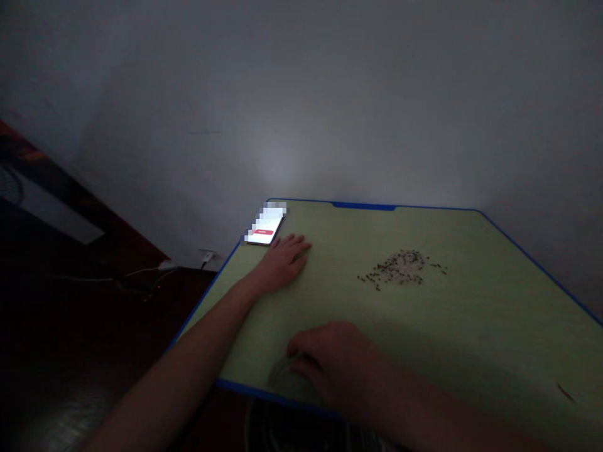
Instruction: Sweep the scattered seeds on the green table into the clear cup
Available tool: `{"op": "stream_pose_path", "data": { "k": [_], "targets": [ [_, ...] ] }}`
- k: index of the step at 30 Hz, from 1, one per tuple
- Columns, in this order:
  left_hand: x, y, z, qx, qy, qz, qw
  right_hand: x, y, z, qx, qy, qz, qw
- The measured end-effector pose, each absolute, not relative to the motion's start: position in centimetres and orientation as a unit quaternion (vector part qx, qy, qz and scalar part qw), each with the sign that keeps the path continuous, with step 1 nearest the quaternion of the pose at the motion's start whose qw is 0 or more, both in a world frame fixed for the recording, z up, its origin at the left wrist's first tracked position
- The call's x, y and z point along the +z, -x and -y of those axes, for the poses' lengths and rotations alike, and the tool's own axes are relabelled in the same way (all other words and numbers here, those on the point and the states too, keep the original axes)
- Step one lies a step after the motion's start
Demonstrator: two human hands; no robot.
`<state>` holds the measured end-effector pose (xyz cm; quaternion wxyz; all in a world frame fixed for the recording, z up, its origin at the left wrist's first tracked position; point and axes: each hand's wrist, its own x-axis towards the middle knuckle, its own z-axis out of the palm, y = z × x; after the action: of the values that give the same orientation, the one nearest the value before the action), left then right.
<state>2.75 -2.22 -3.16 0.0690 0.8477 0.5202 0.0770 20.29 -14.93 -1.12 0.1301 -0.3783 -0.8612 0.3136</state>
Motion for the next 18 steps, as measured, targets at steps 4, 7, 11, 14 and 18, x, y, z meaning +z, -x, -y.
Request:
{"op": "stream_pose_path", "data": {
  "k": [4, 7, 11, 14, 18],
  "targets": [
    [-3.3, -2.7, 2.2, 0.087, -0.849, -0.517, 0.068, -0.9, -20.3, 15.0, 0.325, 0.364, 0.862, 0.136],
    [-3.3, -2.6, 2.1, 0.097, -0.850, -0.513, 0.068, -0.2, -20.6, 14.7, 0.313, 0.371, 0.861, 0.152],
    [-3.3, -2.5, 1.9, 0.102, -0.845, -0.520, 0.075, 1.5, -23.7, 12.8, 0.233, 0.435, 0.851, 0.178],
    [-3.4, -2.3, 1.7, 0.100, -0.847, -0.517, 0.073, 2.8, -28.8, 10.1, 0.179, 0.519, 0.802, 0.234],
    [-3.4, -2.0, 1.4, 0.094, -0.848, -0.517, 0.070, 3.2, -36.6, 6.2, 0.124, 0.612, 0.718, 0.309]
  ]
}}
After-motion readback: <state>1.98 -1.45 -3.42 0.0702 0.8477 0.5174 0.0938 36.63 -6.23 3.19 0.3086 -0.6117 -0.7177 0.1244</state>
